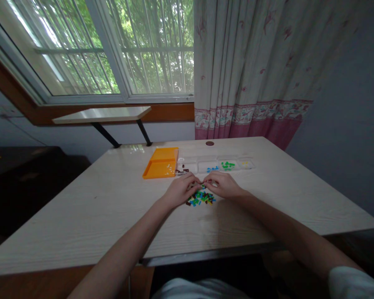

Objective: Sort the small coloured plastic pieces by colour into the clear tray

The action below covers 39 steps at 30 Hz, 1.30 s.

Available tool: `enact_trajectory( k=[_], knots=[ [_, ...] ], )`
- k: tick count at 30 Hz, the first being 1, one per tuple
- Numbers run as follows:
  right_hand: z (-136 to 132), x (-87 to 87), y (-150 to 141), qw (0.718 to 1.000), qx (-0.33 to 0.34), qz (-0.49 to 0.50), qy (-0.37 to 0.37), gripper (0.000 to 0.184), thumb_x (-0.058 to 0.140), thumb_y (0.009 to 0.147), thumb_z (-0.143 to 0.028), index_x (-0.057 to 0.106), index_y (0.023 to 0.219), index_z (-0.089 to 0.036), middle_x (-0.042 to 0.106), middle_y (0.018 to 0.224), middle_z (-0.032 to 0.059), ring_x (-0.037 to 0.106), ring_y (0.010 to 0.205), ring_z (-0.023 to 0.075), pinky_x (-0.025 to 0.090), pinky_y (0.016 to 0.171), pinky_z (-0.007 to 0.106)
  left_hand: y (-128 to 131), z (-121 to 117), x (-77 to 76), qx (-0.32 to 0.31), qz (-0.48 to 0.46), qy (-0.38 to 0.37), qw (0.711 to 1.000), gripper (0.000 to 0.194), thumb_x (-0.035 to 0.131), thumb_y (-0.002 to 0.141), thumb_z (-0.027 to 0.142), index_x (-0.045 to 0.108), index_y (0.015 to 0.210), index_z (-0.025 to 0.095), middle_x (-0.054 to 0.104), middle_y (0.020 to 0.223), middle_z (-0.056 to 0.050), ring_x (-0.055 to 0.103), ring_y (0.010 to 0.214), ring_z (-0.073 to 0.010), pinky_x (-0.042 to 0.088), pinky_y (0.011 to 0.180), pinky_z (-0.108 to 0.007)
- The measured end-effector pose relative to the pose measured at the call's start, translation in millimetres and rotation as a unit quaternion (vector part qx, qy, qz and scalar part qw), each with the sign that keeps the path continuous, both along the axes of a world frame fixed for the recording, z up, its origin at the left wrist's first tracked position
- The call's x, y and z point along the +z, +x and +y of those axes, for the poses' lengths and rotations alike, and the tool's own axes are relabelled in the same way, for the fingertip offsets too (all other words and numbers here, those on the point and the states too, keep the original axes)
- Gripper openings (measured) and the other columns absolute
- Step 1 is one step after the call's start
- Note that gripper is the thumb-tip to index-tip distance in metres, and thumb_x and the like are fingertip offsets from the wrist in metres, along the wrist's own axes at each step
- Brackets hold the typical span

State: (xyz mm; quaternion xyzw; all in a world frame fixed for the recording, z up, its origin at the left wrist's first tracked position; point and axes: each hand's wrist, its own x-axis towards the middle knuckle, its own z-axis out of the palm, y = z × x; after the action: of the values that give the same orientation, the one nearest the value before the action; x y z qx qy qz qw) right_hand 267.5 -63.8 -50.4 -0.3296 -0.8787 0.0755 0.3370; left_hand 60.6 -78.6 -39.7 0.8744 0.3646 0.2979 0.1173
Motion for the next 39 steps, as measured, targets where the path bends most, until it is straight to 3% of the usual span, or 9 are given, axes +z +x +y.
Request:
enact_trajectory(
  k=[12, 18, 28, 39],
  knots=[
    [1.2, 0.8, 0.6, 0.999, -0.012, -0.004, -0.042, 0.012, 0.055, 0.081, -0.026, 0.063, 0.085, -0.019, 0.062, 0.077, 0.0020, 0.056, 0.070, 0.0130, 0.041, 0.065, 0.023, 0.3, 2.5, -0.8, 0.021, -0.071, -0.009, 0.997, 0.014, 0.051, 0.083, 0.026, 0.060, 0.084, 0.016, 0.056, 0.079, -0.003, 0.051, 0.074, -0.0126, 0.041, 0.066, -0.023],
    [-2.1, 3.4, 0.3, 0.992, 0.089, -0.055, -0.073, 0.016, 0.052, 0.083, -0.025, 0.065, 0.091, -0.019, 0.063, 0.088, 0.0045, 0.057, 0.082, 0.0138, 0.043, 0.075, 0.024, -2.5, 0.3, 4.7, 0.089, -0.145, 0.035, 0.985, 0.014, 0.051, 0.083, 0.027, 0.061, 0.086, 0.017, 0.057, 0.081, -0.004, 0.050, 0.067, -0.0110, 0.040, 0.059, -0.022],
    [-3.9, -5.5, -10.6, 0.991, 0.052, -0.080, -0.090, 0.015, 0.054, 0.082, -0.027, 0.065, 0.088, -0.020, 0.063, 0.087, 0.0032, 0.058, 0.082, 0.0138, 0.043, 0.074, 0.023, -2.4, -3.5, 10.5, 0.154, -0.209, 0.100, 0.961, 0.015, 0.053, 0.083, 0.029, 0.063, 0.085, 0.018, 0.058, 0.078, -0.004, 0.051, 0.064, -0.0106, 0.043, 0.057, -0.022],
    [-2.0, -7.2, -11.2, 0.991, 0.052, -0.080, -0.092, 0.015, 0.051, 0.083, -0.025, 0.065, 0.086, -0.019, 0.063, 0.082, 0.0031, 0.057, 0.077, 0.0133, 0.043, 0.070, 0.023, -5.4, 1.3, 6.6, 0.166, -0.191, 0.092, 0.963, 0.017, 0.052, 0.082, 0.030, 0.063, 0.085, 0.017, 0.059, 0.077, -0.003, 0.050, 0.061, -0.0101, 0.042, 0.057, -0.022]
  ],
)
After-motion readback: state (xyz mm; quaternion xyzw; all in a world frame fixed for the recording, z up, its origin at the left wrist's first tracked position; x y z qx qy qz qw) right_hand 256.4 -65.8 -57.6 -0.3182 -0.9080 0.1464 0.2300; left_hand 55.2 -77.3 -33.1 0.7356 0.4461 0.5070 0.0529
